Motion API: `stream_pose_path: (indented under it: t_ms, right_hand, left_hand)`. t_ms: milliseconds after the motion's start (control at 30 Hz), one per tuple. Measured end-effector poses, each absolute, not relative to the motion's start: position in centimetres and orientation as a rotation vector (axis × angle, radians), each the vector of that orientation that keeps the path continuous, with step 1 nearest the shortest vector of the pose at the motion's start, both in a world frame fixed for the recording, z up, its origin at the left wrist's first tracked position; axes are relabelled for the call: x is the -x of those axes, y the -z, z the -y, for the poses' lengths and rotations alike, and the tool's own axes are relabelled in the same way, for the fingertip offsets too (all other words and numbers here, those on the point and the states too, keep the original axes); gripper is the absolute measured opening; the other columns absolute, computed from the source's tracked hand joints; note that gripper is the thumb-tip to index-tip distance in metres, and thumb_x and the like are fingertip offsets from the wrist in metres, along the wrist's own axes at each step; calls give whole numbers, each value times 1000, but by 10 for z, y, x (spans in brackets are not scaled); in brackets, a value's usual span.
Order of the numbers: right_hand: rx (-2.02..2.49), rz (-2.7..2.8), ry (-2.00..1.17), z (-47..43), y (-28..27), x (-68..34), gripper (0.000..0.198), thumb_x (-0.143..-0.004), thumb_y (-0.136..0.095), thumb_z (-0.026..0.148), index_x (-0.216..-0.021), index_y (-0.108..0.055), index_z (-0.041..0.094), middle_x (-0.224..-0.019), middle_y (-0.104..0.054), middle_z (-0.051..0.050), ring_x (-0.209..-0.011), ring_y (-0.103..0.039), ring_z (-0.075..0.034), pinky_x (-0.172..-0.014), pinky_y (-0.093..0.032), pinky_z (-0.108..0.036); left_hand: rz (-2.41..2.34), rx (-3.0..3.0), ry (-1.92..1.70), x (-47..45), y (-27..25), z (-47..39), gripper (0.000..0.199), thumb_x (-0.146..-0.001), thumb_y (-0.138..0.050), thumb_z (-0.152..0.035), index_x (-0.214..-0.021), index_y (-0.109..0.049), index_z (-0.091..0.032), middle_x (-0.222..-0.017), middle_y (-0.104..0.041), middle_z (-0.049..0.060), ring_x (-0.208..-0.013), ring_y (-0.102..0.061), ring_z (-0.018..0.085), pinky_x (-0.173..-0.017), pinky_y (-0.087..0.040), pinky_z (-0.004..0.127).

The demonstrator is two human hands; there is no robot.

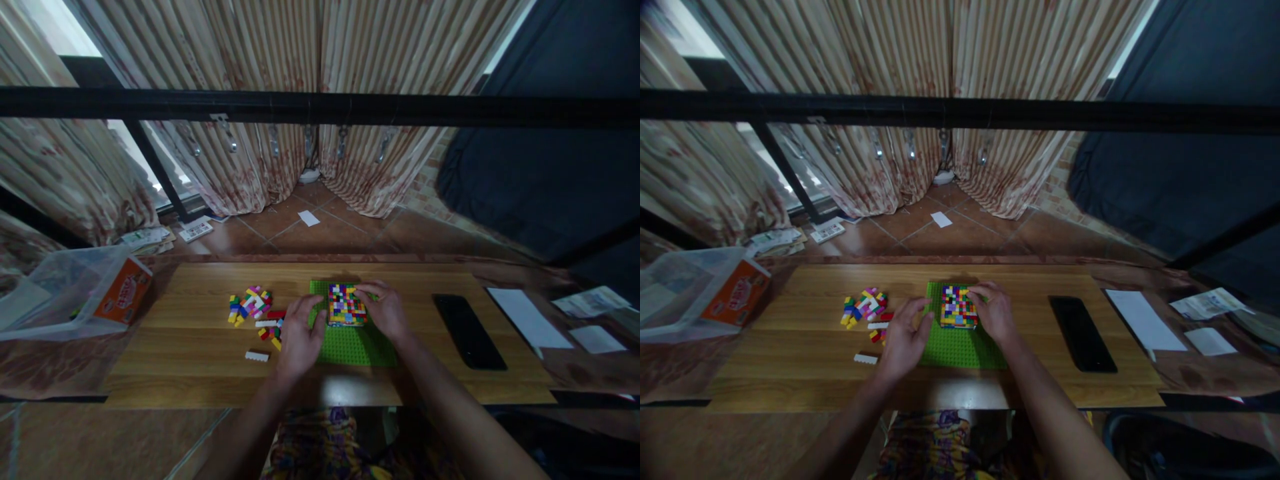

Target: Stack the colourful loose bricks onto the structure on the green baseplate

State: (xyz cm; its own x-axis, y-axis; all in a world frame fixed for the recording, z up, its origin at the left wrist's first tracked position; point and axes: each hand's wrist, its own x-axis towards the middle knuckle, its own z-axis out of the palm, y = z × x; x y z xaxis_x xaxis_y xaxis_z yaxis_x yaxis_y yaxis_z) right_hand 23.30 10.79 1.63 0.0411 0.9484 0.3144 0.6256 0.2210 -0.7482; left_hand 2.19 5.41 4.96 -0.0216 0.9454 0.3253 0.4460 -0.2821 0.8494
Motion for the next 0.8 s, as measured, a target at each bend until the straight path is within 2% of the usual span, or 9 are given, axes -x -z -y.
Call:
stream_pose_path:
  t_ms: [167,333,500,633,800]
  right_hand:
    - [1494,1693,-503,-111,-20,-234,21,-83,-60,39,-86,-76,25,-93,-71,-5,-91,-64,-21,-89,-47,-36]
    - [1489,1760,-512,-113,-26,-234,19,-83,-58,33,-82,-76,25,-92,-71,-5,-88,-64,-21,-83,-47,-34]
    - [1514,1715,-571,-111,-29,-234,16,-81,-60,29,-84,-76,25,-94,-73,-4,-89,-66,-21,-85,-47,-34]
    - [1515,1622,-665,-110,-29,-231,15,-78,-62,27,-83,-76,25,-95,-74,-4,-91,-67,-22,-86,-48,-35]
    - [1506,1349,-886,-111,-26,-226,15,-71,-67,30,-80,-77,23,-83,-76,-4,-78,-69,-22,-77,-51,-35]
  left_hand:
    - [-1454,-2039,-969,-48,-74,-110,24,-86,-56,-26,-106,-68,-19,-109,-69,7,-107,-59,22,-98,-43,36]
    - [-1370,-1953,-579,-73,-74,-146,19,-83,-57,-24,-91,-75,-21,-89,-75,3,-84,-66,17,-81,-49,27]
    - [-1351,-1886,-566,-76,-59,-155,20,-80,-58,-21,-84,-77,-19,-76,-74,1,-71,-65,14,-68,-49,23]
    - [-1357,-1816,-612,-76,-46,-157,19,-79,-60,-23,-87,-77,-18,-77,-75,1,-70,-65,13,-66,-49,21]
    - [-1360,-1770,-671,-79,-41,-155,18,-80,-60,-22,-84,-77,-17,-78,-75,2,-70,-65,13,-67,-50,21]
